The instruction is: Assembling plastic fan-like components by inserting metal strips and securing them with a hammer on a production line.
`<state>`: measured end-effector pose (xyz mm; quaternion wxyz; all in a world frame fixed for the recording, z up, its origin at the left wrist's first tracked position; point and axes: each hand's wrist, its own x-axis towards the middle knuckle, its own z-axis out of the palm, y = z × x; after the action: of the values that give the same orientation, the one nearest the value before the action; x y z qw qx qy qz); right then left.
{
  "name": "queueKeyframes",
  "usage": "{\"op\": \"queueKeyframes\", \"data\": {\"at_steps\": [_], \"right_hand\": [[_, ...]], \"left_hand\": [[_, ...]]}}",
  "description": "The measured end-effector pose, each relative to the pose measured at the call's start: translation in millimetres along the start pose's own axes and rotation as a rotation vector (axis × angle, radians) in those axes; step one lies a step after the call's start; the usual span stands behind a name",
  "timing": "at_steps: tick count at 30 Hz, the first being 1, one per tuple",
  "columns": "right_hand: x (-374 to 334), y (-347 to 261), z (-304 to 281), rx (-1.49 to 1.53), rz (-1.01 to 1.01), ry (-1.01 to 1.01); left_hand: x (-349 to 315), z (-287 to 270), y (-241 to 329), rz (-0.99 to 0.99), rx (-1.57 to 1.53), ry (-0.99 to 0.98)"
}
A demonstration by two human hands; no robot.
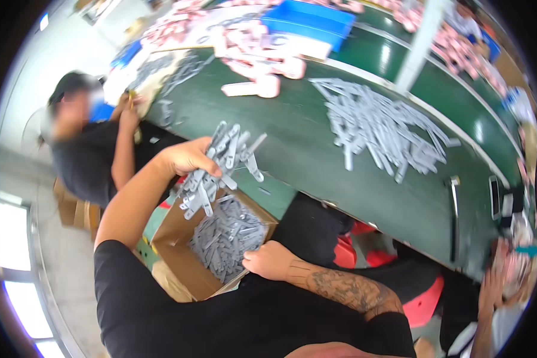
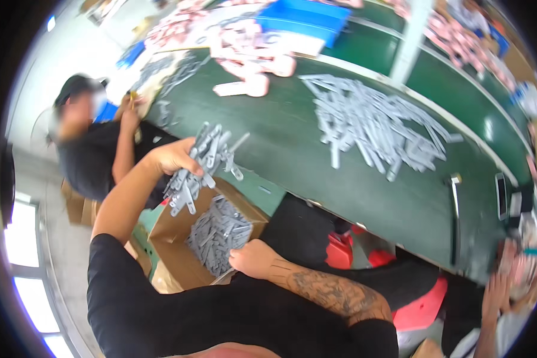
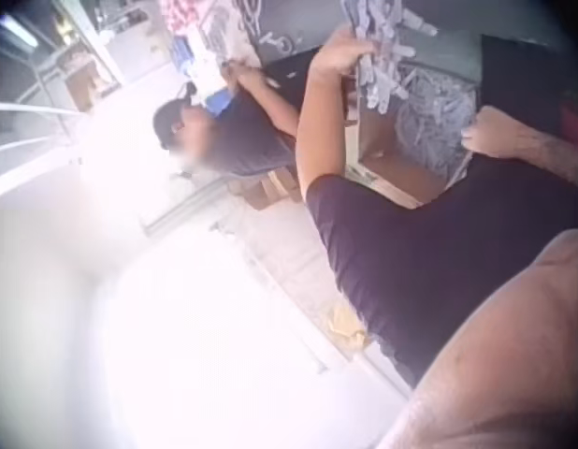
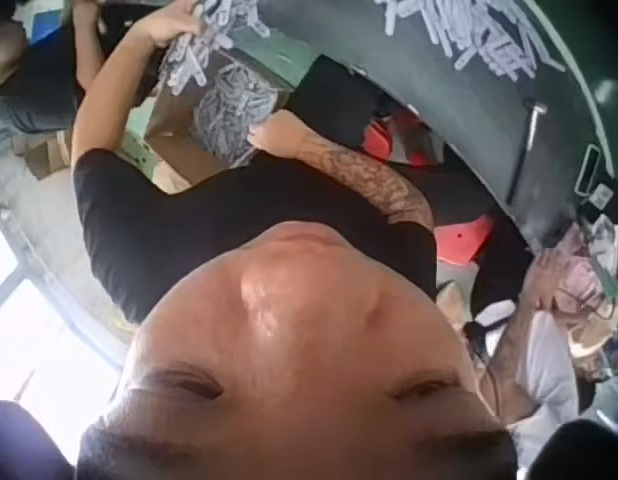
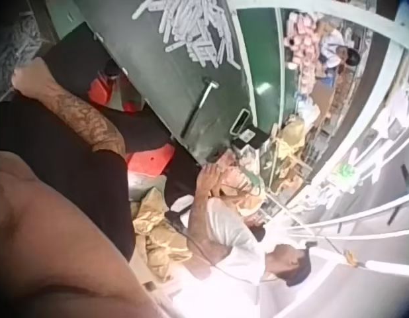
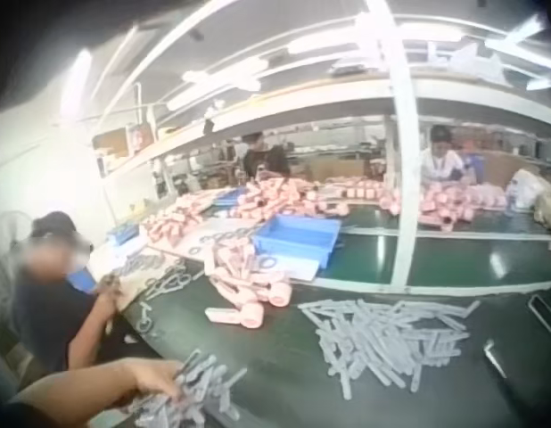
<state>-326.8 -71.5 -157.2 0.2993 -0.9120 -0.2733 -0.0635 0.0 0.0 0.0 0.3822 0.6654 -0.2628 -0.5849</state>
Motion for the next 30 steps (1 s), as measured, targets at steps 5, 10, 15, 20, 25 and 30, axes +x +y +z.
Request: {"op": "queueKeyframes", "data": {"at_steps": [5, 10, 15, 20, 25, 30], "right_hand": [[-18, 9, -3, -0.014, 0.001, 0.069], [-15, 14, 10, -0.017, 0.036, 0.099], [-20, 15, 8, 0.008, 0.026, 0.083], [-18, 12, 5, -0.016, 0.018, 0.056], [-17, 9, 11, 0.020, 0.065, 0.128], [-27, 16, 5, 0.022, 0.016, 0.097]], "left_hand": [[125, 42, 75, 0.062, 0.136, -0.188], [231, 77, 132, 0.075, 0.369, -0.174], [283, 123, 169, 0.106, 0.510, -0.213], [300, 144, 198, 0.302, 0.689, -0.016], [273, 130, 193, 0.613, 0.798, 0.449], [160, 94, 105, 0.867, 0.855, 0.751]]}}
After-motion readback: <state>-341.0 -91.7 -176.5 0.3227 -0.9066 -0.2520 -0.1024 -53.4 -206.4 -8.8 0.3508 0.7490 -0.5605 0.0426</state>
